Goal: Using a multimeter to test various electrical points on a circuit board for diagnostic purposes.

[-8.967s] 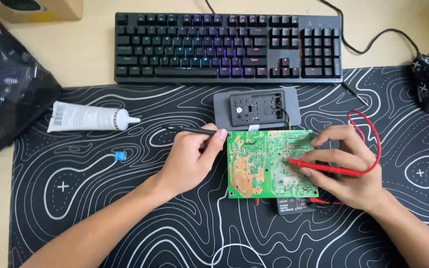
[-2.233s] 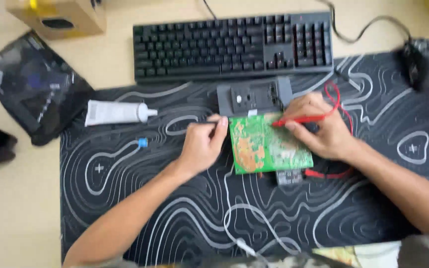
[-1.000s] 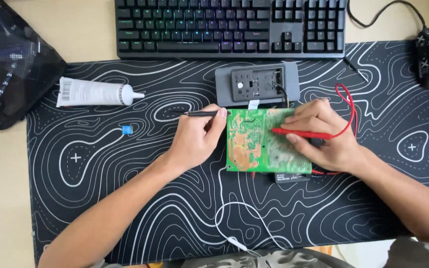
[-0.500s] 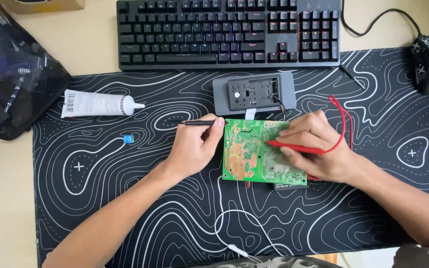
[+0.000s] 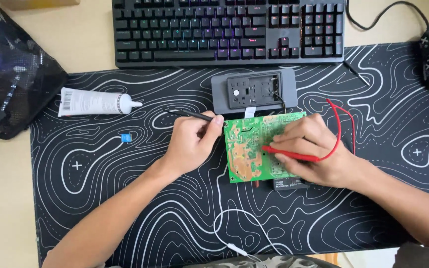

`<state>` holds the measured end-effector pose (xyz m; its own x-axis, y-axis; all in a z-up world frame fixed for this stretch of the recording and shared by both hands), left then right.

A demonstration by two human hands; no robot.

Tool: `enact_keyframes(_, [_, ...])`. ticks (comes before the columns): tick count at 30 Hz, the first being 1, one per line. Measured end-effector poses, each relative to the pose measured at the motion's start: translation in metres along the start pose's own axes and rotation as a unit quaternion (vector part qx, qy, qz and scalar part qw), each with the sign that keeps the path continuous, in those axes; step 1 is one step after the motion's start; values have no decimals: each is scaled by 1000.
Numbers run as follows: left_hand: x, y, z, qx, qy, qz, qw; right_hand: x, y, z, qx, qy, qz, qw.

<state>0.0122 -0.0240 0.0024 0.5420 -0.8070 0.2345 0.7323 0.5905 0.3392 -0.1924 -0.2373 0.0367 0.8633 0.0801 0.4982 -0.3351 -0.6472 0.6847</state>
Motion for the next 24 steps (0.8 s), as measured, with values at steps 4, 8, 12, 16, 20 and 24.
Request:
enact_keyframes(4, [4, 4, 6, -14, -3, -2, 1000, 6, -2, -19, 14, 44, -10, 999])
enact_keyframes(8, [5, 5, 4, -5, -11, 2, 1000, 14, -2, -19, 8, 58, -14, 998])
enact_keyframes(12, [3, 7, 5, 24, -21, 0, 999, 12, 5, 0, 1, 24, -28, 999])
enact_keyframes(16, [1, 8, 19, 13, 1, -26, 1000, 2, 15, 19, -6, -9, -51, 999])
enact_keyframes(20, [1, 8, 17, 6, 17, -29, 999, 8, 26, 23, -4, -64, -29, 998])
enact_keyframes(24, [0, 8, 15, 8, 16, -36, 999, 4, 28, 27, -6, -80, -14, 997])
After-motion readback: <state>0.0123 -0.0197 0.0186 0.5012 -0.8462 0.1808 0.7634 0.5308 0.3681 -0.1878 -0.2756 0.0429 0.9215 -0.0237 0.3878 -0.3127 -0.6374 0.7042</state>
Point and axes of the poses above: each hand's wrist, its own x-axis towards the middle knuckle, its own y-axis out of the back of the hand, z = x × y, the point moved 3 cm from there along x, towards the middle knuckle
